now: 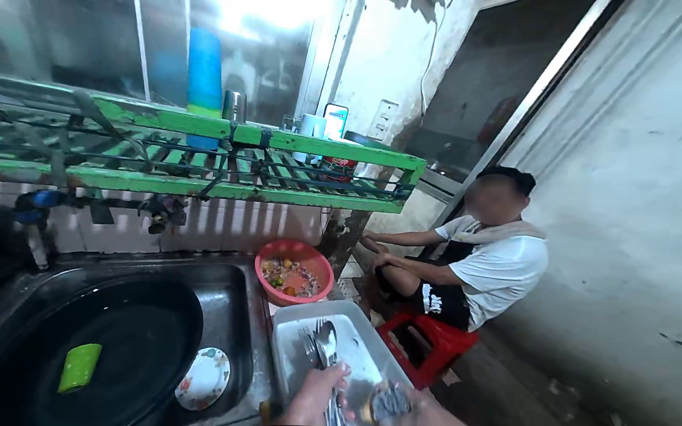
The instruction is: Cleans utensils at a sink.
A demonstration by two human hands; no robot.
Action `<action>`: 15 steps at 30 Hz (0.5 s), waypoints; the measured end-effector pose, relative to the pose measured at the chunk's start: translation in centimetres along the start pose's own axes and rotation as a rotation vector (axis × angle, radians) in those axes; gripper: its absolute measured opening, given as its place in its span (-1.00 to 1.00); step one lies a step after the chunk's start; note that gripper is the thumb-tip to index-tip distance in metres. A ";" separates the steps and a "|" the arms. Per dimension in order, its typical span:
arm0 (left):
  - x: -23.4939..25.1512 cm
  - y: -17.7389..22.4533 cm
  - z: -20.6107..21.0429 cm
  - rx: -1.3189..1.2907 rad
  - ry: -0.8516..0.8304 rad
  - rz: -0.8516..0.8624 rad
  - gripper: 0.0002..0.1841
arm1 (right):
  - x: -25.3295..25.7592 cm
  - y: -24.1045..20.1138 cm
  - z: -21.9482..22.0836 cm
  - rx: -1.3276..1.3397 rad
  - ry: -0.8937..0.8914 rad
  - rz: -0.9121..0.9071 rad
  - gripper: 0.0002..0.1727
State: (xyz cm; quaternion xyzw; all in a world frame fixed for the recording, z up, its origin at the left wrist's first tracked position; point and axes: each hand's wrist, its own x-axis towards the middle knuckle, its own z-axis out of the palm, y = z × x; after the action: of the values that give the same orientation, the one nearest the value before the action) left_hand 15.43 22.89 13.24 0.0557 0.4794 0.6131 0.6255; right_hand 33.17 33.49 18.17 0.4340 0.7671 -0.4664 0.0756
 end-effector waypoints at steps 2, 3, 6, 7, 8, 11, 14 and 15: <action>-0.1 -0.4 0.2 0.083 -0.055 -0.061 -0.75 | 0.1 -1.0 -0.4 0.259 0.197 -0.062 -0.32; -0.3 -0.5 0.3 0.116 -0.071 -0.085 -0.74 | 0.2 -1.7 -0.2 0.380 0.245 -0.104 -0.28; -0.5 -0.4 0.7 0.286 -0.081 -0.139 -0.75 | 0.9 -3.8 0.6 0.437 0.281 -0.185 -0.30; -0.7 -0.3 0.8 0.340 -0.082 -0.144 -0.73 | 1.2 -4.2 0.9 0.382 0.309 -0.180 -0.36; -0.7 -0.4 0.8 0.356 -0.084 -0.136 -0.73 | 1.6 -4.2 1.2 0.354 0.353 -0.169 -0.41; -0.6 -0.3 0.5 0.267 -0.064 -0.058 -0.77 | 2.5 -2.9 2.5 0.556 0.512 -0.190 -0.40; -0.4 -0.5 0.3 0.280 -0.016 -0.016 -0.89 | 2.5 -2.2 5.0 0.644 0.509 -0.228 -0.34; -0.4 -0.6 0.3 0.291 0.012 0.004 -0.93 | 2.6 -1.9 5.6 0.593 0.476 -0.235 -0.34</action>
State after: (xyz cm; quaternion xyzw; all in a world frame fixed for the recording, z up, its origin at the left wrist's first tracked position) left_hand 16.14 22.54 13.20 0.1428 0.5668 0.5386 0.6068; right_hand 28.59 30.30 14.98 0.4425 0.6395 -0.5594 -0.2869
